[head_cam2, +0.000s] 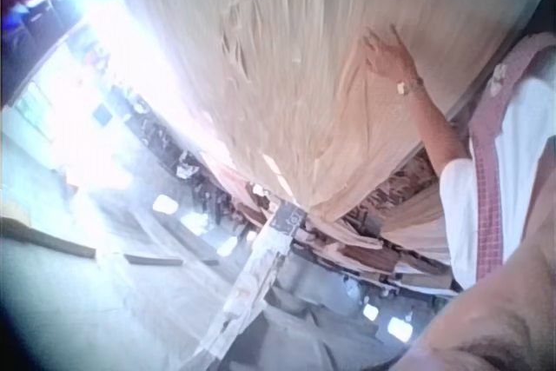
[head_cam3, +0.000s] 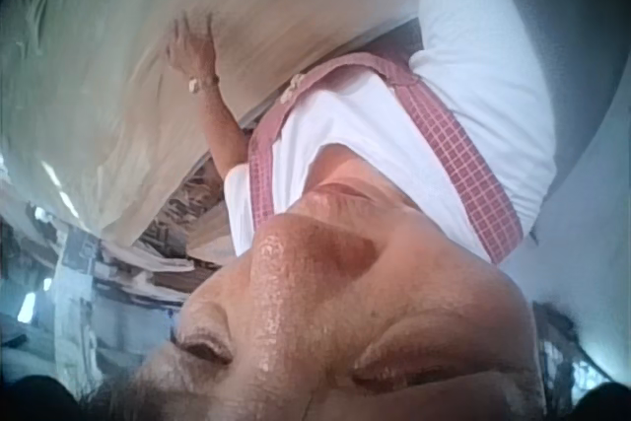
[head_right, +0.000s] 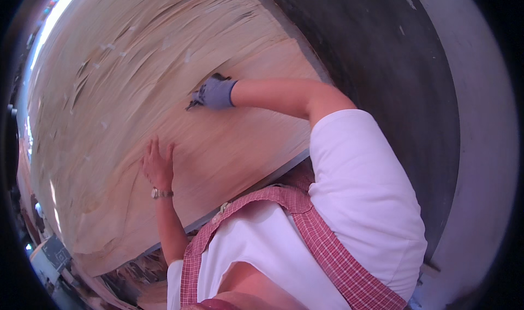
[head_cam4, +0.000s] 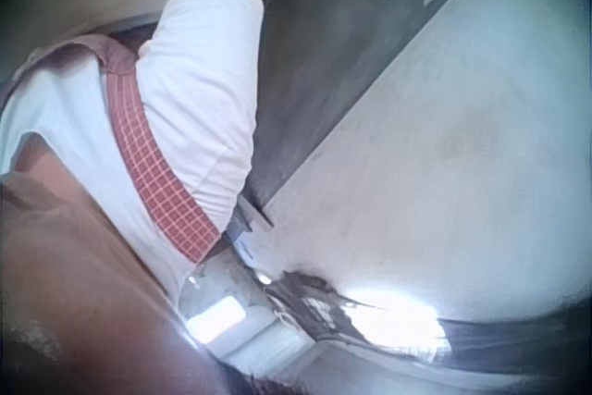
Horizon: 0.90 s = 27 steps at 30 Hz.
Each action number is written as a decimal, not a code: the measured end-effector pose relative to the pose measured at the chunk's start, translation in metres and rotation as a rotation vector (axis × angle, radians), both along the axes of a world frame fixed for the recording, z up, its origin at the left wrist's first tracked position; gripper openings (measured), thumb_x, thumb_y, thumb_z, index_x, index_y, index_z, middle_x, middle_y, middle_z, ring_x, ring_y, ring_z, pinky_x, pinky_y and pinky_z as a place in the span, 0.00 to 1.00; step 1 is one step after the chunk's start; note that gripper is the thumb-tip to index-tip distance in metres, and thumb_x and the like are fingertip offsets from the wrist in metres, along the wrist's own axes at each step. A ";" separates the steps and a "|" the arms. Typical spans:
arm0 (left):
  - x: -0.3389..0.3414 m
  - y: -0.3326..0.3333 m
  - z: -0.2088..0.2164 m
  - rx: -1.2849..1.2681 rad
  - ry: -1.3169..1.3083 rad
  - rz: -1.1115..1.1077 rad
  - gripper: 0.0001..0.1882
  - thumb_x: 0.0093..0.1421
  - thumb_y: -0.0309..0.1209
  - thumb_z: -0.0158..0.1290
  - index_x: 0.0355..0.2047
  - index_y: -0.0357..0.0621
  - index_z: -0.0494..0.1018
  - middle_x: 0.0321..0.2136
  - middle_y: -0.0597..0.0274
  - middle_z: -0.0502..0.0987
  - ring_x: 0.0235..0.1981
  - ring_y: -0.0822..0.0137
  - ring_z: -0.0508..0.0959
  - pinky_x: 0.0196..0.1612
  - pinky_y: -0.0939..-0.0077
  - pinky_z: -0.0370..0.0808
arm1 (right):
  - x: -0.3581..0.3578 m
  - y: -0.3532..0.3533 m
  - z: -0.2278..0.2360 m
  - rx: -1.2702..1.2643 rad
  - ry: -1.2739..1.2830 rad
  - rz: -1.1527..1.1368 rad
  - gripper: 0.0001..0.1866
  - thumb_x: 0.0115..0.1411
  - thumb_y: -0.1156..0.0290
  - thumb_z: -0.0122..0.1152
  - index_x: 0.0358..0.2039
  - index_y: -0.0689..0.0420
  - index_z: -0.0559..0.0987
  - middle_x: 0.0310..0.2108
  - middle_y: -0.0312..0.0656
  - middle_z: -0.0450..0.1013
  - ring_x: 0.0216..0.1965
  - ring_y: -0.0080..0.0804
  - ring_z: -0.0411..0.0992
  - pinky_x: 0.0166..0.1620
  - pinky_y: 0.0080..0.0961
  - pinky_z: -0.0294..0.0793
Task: The person applies small strips of white adhesive tape to thin wood veneers on a workbench using a cutting tool, then lifts and stacks several wood sheets.
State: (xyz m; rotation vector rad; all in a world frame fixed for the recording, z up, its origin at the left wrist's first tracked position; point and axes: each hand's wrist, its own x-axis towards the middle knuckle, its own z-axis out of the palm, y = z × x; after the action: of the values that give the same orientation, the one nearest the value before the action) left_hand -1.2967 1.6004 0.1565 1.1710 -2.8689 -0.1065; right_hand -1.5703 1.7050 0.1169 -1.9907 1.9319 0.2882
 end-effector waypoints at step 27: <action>-0.008 0.016 -0.034 0.130 -0.175 0.264 0.35 0.50 0.49 0.64 0.59 0.60 0.69 0.62 0.61 0.66 0.60 0.57 0.69 0.57 0.50 0.64 | -0.239 0.185 0.001 -0.510 -0.131 -0.413 0.13 0.59 0.60 0.59 0.41 0.51 0.73 0.39 0.45 0.71 0.41 0.49 0.74 0.40 0.43 0.74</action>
State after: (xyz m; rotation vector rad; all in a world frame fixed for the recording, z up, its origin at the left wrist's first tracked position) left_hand -1.3044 1.6161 0.1226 1.6497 -2.8548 -0.1927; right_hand -1.8091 1.8901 0.1181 -1.7495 2.4322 -0.4727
